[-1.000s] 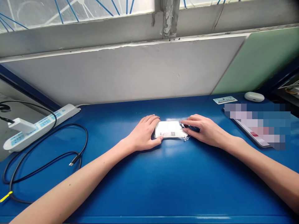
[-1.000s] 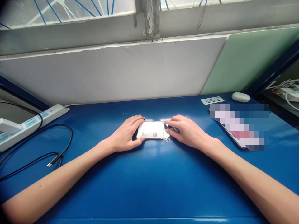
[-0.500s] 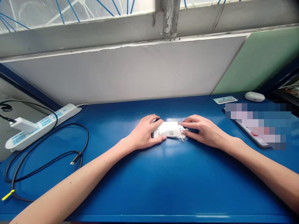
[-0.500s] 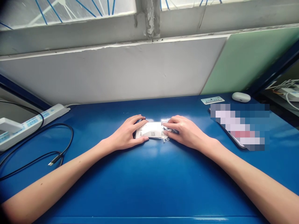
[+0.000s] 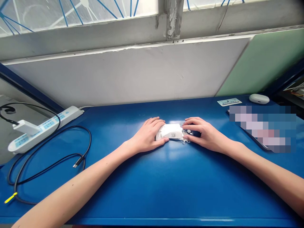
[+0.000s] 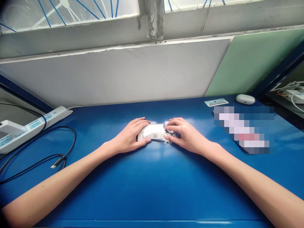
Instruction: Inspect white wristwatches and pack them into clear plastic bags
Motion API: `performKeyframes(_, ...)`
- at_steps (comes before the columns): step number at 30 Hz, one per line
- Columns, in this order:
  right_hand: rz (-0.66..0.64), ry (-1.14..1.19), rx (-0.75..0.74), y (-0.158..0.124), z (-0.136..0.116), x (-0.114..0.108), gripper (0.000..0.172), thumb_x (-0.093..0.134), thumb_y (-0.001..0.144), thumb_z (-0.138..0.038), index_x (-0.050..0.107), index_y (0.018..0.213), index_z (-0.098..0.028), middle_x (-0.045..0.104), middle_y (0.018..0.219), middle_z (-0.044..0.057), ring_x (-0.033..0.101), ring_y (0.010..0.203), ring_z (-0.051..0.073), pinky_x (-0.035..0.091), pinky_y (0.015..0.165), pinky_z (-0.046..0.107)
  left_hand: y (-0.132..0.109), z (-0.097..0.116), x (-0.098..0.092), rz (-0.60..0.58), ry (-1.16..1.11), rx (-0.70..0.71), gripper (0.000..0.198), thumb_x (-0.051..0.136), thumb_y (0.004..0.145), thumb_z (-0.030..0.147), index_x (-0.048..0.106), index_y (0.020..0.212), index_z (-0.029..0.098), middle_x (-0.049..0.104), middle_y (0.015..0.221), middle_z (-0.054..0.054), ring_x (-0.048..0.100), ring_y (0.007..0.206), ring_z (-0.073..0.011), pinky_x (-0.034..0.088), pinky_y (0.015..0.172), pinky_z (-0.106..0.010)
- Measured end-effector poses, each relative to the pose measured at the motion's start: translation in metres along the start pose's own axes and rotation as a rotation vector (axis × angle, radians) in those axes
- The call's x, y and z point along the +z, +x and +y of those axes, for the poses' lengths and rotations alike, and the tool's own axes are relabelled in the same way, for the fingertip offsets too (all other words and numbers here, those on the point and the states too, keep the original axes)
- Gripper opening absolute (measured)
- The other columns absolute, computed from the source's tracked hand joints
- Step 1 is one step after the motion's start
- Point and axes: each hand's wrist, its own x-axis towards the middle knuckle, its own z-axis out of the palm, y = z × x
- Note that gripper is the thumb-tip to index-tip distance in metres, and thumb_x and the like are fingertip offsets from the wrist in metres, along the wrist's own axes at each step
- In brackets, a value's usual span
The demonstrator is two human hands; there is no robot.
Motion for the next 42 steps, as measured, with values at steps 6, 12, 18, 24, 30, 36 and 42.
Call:
performKeyframes(6, 0.064, 0.004, 0.043, -0.001, 0.0, 0.006, 0.023, 0.065, 0.09, -0.035, 0.075, 0.106, -0.02, 0.064, 0.128, 0.016, 0.056, 0.124, 0.034, 0.051, 0.101, 0.054, 0.0, 0.004, 0.001, -0.013, 0.005, 0.012, 0.051, 0.062, 0.092, 0.045, 0.052, 0.132, 0.015, 0.057, 0.139, -0.015, 0.041, 0.139, -0.0356, 0.036, 0.114, -0.053)
performKeyframes(12, 0.069, 0.038, 0.071, -0.002, 0.0, 0.009, 0.02, 0.067, 0.089, -0.033, 0.075, 0.103, -0.022, 0.061, 0.135, 0.016, 0.054, 0.128, 0.036, 0.05, 0.102, 0.057, -0.001, 0.005, 0.002, 0.007, -0.014, 0.022, 0.051, 0.062, 0.091, 0.044, 0.052, 0.132, 0.016, 0.057, 0.139, -0.016, 0.045, 0.137, -0.0352, 0.035, 0.115, -0.053)
performKeyframes(18, 0.075, 0.006, -0.054, -0.001, -0.006, 0.008, 0.013, 0.059, 0.094, -0.028, 0.069, 0.098, -0.02, 0.064, 0.132, 0.015, 0.049, 0.134, 0.035, 0.05, 0.103, 0.058, -0.001, 0.007, 0.002, 0.025, -0.005, 0.024, 0.052, 0.065, 0.087, 0.043, 0.053, 0.13, 0.014, 0.058, 0.137, -0.017, 0.046, 0.135, -0.0358, 0.037, 0.114, -0.052)
performKeyframes(24, 0.074, -0.059, -0.113, -0.001, -0.003, 0.005, 0.017, 0.06, 0.094, -0.025, 0.068, 0.107, -0.018, 0.063, 0.133, 0.016, 0.048, 0.135, 0.034, 0.049, 0.106, 0.055, -0.001, 0.008, 0.002, 0.018, 0.037, 0.013, 0.056, 0.064, 0.086, 0.042, 0.052, 0.131, 0.012, 0.057, 0.138, -0.019, 0.046, 0.135, -0.037, 0.036, 0.114, -0.053)
performKeyframes(30, 0.061, -0.082, -0.161, 0.0, -0.002, -0.004, 0.024, 0.061, 0.094, -0.025, 0.068, 0.115, -0.019, 0.063, 0.134, 0.015, 0.05, 0.134, 0.033, 0.049, 0.107, 0.053, -0.002, 0.009, 0.003, 0.025, 0.044, 0.01, 0.054, 0.063, 0.086, 0.041, 0.052, 0.13, 0.014, 0.057, 0.139, -0.018, 0.047, 0.135, -0.0359, 0.037, 0.113, -0.053)
performKeyframes(36, 0.007, -0.09, -0.167, 0.001, 0.005, -0.009, 0.023, 0.06, 0.095, -0.027, 0.068, 0.115, -0.02, 0.064, 0.132, 0.013, 0.052, 0.132, 0.031, 0.05, 0.106, 0.05, -0.002, 0.01, 0.002, 0.022, 0.046, 0.002, 0.053, 0.063, 0.085, 0.042, 0.053, 0.13, 0.014, 0.058, 0.138, -0.018, 0.048, 0.134, -0.036, 0.038, 0.113, -0.052)
performKeyframes(42, -0.039, -0.057, -0.142, 0.001, 0.014, -0.013, 0.023, 0.057, 0.095, -0.031, 0.069, 0.113, -0.022, 0.066, 0.129, 0.011, 0.053, 0.131, 0.031, 0.05, 0.105, 0.049, -0.001, 0.01, 0.002, 0.019, 0.04, 0.001, 0.052, 0.063, 0.085, 0.042, 0.053, 0.129, 0.015, 0.058, 0.137, -0.017, 0.049, 0.133, -0.0357, 0.039, 0.112, -0.052)
